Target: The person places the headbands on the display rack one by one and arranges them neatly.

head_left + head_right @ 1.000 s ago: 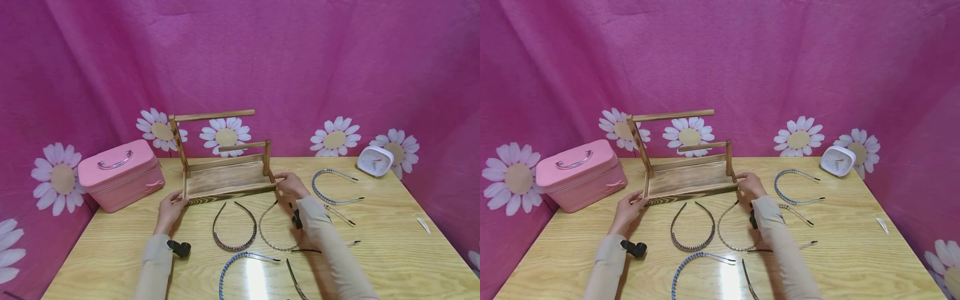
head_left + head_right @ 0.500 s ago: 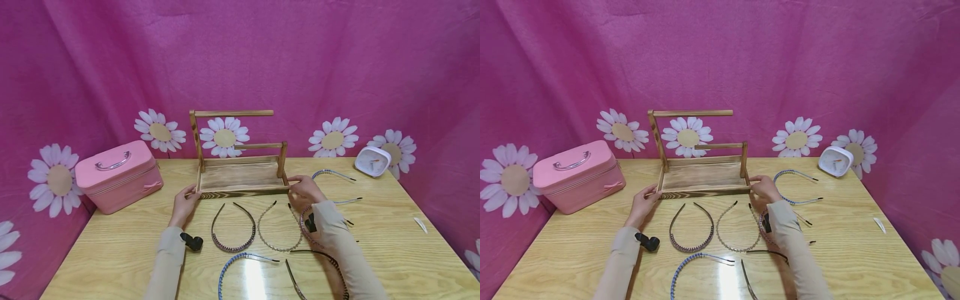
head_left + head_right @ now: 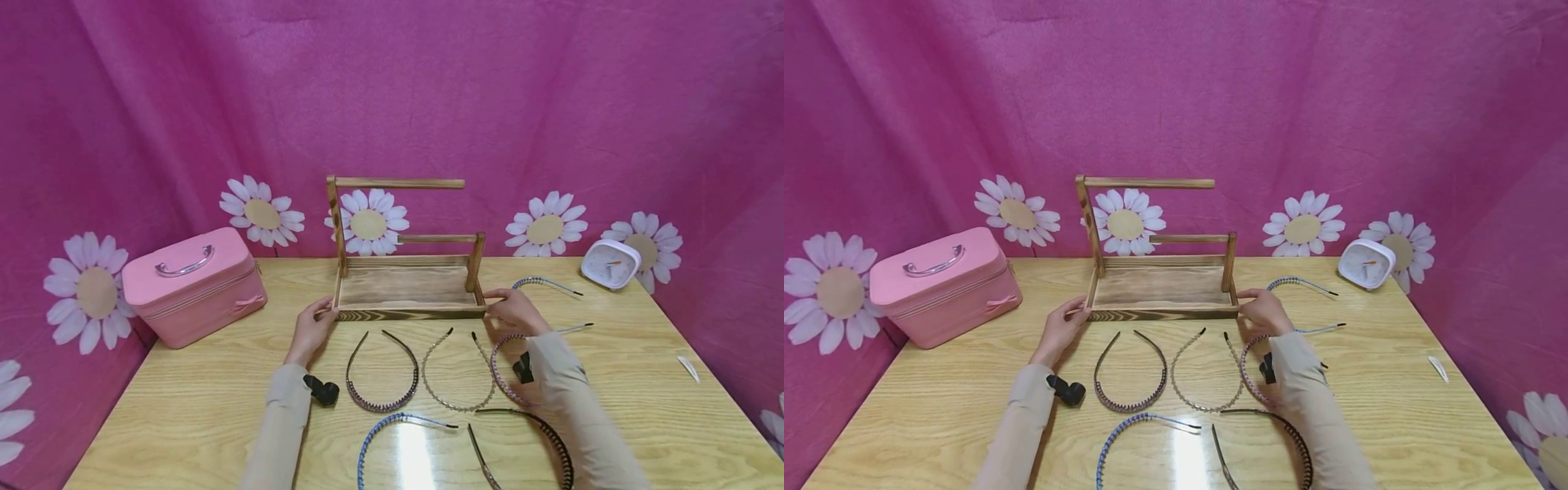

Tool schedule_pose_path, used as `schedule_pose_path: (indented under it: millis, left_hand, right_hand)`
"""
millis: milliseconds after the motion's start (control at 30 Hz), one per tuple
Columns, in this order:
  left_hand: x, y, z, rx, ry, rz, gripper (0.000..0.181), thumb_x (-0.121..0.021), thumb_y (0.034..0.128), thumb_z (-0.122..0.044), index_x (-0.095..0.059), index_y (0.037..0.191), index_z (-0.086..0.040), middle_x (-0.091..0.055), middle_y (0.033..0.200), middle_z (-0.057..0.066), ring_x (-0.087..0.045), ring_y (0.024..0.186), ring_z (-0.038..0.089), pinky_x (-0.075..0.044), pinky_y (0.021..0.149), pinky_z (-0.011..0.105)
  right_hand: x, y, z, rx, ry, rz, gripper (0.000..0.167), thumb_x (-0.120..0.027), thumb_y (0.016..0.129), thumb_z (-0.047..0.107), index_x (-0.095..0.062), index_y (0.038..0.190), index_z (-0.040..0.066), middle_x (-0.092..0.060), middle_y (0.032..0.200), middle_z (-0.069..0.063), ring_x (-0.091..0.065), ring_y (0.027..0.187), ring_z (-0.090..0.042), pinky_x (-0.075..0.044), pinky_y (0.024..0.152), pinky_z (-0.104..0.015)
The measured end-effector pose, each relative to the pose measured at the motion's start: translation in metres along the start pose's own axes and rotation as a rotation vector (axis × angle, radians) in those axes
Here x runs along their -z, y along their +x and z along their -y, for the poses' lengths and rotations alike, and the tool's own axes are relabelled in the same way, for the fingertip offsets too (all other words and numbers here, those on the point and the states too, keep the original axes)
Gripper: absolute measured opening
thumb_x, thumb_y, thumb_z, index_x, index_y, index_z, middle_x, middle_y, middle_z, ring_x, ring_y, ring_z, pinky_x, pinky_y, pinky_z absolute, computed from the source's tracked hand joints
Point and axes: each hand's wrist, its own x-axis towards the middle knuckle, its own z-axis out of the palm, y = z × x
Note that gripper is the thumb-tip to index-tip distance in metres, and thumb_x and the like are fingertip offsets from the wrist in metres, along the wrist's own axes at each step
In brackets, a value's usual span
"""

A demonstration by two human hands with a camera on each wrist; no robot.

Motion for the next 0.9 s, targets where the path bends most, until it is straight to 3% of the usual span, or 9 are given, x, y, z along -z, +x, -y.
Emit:
schedule_pose_path:
  millis: [133,300,467,600,733,800,900]
  left_hand:
    - [-0.003,0.000,-0.002,-0.012,0.001,-0.003,0.044,-0.059,0.0967,-0.009,-0.051,0.138,0.003,-0.055,0.130,0.027,-0.056,0.122,0.039,-0.045,0.103,0.045]
    - [-0.005,-0.001,-0.001,-0.006,0.004,-0.027,0.043,-0.058,0.0972,-0.011,-0.052,0.137,0.002,-0.057,0.128,0.026,-0.057,0.118,0.037,-0.045,0.101,0.043]
    - [-0.007,-0.001,0.001,0.022,-0.018,-0.042,0.043,-0.059,0.0972,-0.014,-0.054,0.137,-0.001,-0.057,0.128,0.022,-0.056,0.115,0.032,-0.043,0.100,0.041]
    - [-0.008,-0.002,0.001,0.016,-0.026,-0.054,0.042,-0.059,0.0971,-0.014,-0.055,0.136,-0.001,-0.058,0.127,0.022,-0.056,0.115,0.032,-0.043,0.100,0.041]
    - [-0.009,-0.002,0.000,0.005,-0.031,-0.077,0.040,-0.060,0.0963,-0.013,-0.056,0.134,0.000,-0.060,0.124,0.022,-0.058,0.108,0.026,-0.044,0.095,0.033]
    - [-0.009,-0.002,0.000,-0.002,-0.037,-0.091,0.039,-0.061,0.0956,-0.012,-0.058,0.133,0.001,-0.061,0.122,0.022,-0.060,0.101,0.018,-0.044,0.091,0.026]
    - [-0.010,-0.002,0.001,-0.007,-0.056,-0.114,0.038,-0.062,0.0940,-0.011,-0.060,0.130,0.002,-0.063,0.119,0.022,-0.057,0.091,0.005,-0.043,0.083,0.016]
  right_hand:
    - [0.002,0.000,-0.002,-0.012,0.016,0.011,0.051,-0.048,0.091,0.000,-0.043,0.141,-0.008,-0.055,0.063,0.006,-0.025,0.042,-0.001,-0.029,0.043,-0.020]
    - [0.004,-0.002,-0.003,-0.013,0.030,0.041,0.051,-0.047,0.094,0.002,-0.040,0.143,-0.007,-0.050,0.061,0.007,-0.025,0.042,-0.003,-0.029,0.044,-0.022]
    - [0.006,-0.008,-0.005,-0.007,0.024,0.042,0.050,-0.048,0.097,0.005,-0.039,0.143,-0.009,-0.062,0.085,-0.007,-0.041,0.053,-0.004,-0.043,0.051,-0.024]
    - [0.012,-0.015,-0.009,0.013,-0.021,0.012,0.049,-0.049,0.096,0.006,-0.041,0.141,-0.011,-0.061,0.111,-0.025,-0.050,0.068,-0.008,-0.050,0.064,-0.027]
    - [0.022,-0.020,-0.013,0.056,-0.147,-0.066,0.044,-0.051,0.096,0.008,-0.049,0.136,-0.010,-0.059,0.122,-0.034,-0.062,0.086,-0.025,-0.049,0.071,-0.030]
    - [0.027,-0.022,-0.017,0.070,-0.199,-0.096,0.043,-0.052,0.096,0.009,-0.051,0.135,-0.009,-0.057,0.127,-0.034,-0.061,0.104,-0.036,-0.050,0.079,-0.034]
    - [0.032,-0.023,-0.023,0.083,-0.241,-0.123,0.042,-0.053,0.095,0.009,-0.053,0.133,-0.009,-0.059,0.124,-0.034,-0.058,0.111,-0.043,-0.050,0.086,-0.041]
